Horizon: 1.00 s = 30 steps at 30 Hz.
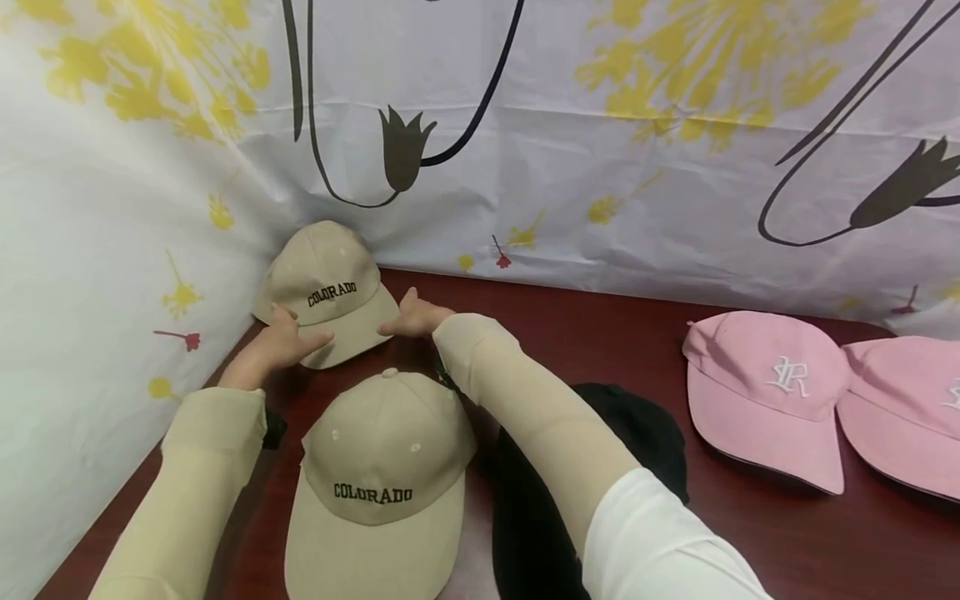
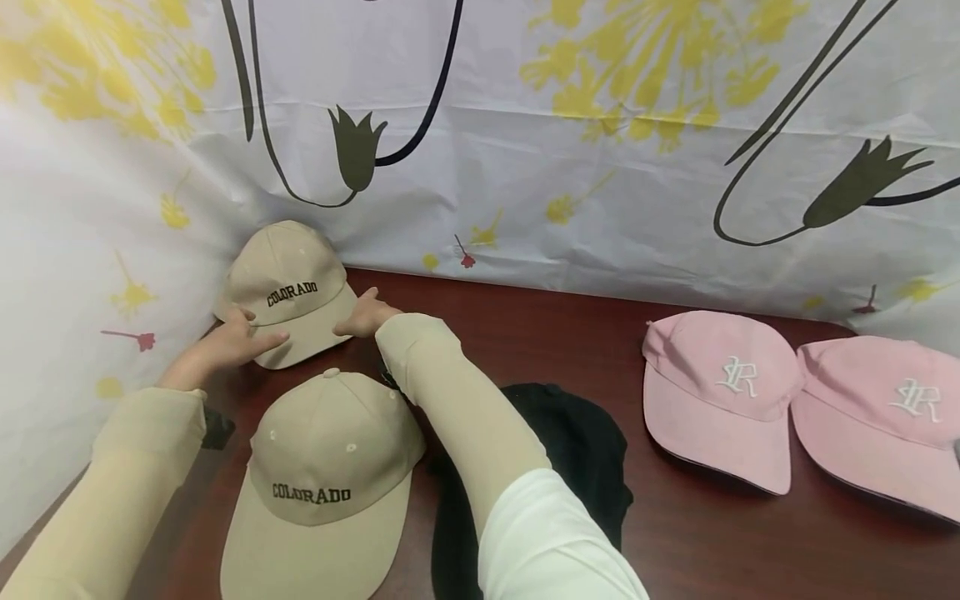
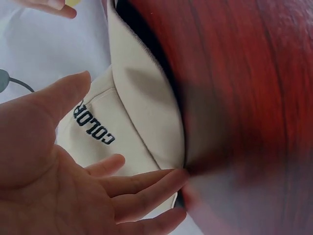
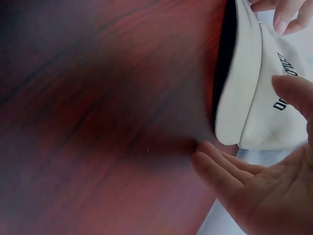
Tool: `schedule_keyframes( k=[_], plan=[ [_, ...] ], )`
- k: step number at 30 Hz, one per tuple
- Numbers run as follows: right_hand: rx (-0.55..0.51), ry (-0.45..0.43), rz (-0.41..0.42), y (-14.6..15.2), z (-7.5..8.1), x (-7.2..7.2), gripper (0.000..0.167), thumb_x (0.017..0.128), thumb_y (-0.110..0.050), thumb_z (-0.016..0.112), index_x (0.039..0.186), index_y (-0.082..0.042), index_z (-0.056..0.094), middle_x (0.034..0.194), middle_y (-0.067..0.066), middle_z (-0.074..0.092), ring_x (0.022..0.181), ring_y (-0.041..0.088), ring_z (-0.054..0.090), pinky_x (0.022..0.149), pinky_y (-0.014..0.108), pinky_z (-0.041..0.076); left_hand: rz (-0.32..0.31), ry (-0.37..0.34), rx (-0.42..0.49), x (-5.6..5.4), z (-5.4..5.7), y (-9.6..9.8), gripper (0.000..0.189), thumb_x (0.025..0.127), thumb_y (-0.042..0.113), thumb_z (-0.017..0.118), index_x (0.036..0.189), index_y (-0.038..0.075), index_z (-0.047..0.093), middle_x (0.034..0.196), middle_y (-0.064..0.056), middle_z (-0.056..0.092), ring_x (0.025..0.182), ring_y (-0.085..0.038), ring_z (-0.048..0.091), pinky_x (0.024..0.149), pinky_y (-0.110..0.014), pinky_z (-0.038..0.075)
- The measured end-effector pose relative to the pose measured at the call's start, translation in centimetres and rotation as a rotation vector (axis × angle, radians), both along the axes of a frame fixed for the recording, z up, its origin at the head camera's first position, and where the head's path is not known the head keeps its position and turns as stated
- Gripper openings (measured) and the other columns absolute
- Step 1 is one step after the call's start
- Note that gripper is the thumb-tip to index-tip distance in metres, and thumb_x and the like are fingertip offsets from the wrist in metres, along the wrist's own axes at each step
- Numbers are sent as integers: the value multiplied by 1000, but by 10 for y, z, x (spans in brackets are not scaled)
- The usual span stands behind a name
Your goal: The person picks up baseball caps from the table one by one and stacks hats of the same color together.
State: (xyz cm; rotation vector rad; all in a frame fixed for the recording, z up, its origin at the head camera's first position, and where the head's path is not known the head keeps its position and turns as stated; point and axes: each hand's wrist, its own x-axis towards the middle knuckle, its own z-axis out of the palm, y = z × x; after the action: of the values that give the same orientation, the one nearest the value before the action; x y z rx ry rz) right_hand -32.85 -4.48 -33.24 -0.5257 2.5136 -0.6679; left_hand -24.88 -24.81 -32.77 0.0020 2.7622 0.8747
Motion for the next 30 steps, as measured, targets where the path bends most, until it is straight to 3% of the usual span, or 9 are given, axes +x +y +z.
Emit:
schedule_keyframes(
  k=[7,10,11,14,17,21,25,28,30],
  plan=[
    [-118,-11,8,1,6,15,86,90,-35,53,142,9,0,149,22,4,137,24,12,106,24,18,11,-5,9,-1,-2,0,96,93,32,49,127,-24,-21,134,-46,12,121,-55,21,97,-57,24],
    [-168,-18,21,2,4,14,84,90,-35,53,142,10,5,148,23,9,136,25,14,105,25,20,20,2,6,-2,-3,-1,96,91,31,52,128,-24,-18,133,-46,16,121,-55,23,97,-56,25],
    [-192,-16,25,3,4,13,76,89,-34,54,139,11,19,145,22,23,132,22,24,102,22,25,23,6,5,-2,-3,-1,95,91,31,52,129,-24,-14,131,-47,18,120,-55,24,97,-56,25],
    [-248,-14,29,4,4,13,39,88,-33,55,101,4,53,100,8,51,95,14,49,80,18,38,38,24,5,-2,-3,-1,92,89,30,55,131,-23,-6,128,-48,22,120,-54,26,96,-56,26],
    [-361,-105,-15,4,3,15,29,87,-29,58,72,-10,43,72,-1,34,68,13,39,66,23,38,60,49,16,-2,-4,-2,88,88,28,57,132,-23,0,128,-49,20,120,-55,24,97,-56,24],
    [-500,-288,-115,3,0,18,26,87,-25,60,95,-3,50,93,2,47,91,14,50,87,30,41,121,75,56,-4,-9,-4,84,87,24,59,131,-23,6,129,-49,19,121,-54,22,99,-56,23],
    [-543,-369,-159,3,-2,17,61,88,-25,59,134,3,30,134,10,33,125,17,36,99,35,35,182,85,139,-6,-13,-9,80,87,20,58,131,-25,8,131,-48,12,124,-53,18,101,-54,20],
    [-532,-383,-171,4,-4,14,71,89,-27,58,140,1,17,141,11,22,125,15,33,96,32,38,202,91,190,-7,-16,-13,74,88,19,56,130,-26,16,132,-46,7,123,-53,18,101,-55,20],
    [-536,-391,-182,5,-7,11,65,89,-27,57,136,2,21,135,14,27,112,14,42,92,30,40,215,86,208,-7,-19,-16,70,89,20,55,129,-25,21,132,-45,4,121,-53,19,100,-55,22]
  ],
)
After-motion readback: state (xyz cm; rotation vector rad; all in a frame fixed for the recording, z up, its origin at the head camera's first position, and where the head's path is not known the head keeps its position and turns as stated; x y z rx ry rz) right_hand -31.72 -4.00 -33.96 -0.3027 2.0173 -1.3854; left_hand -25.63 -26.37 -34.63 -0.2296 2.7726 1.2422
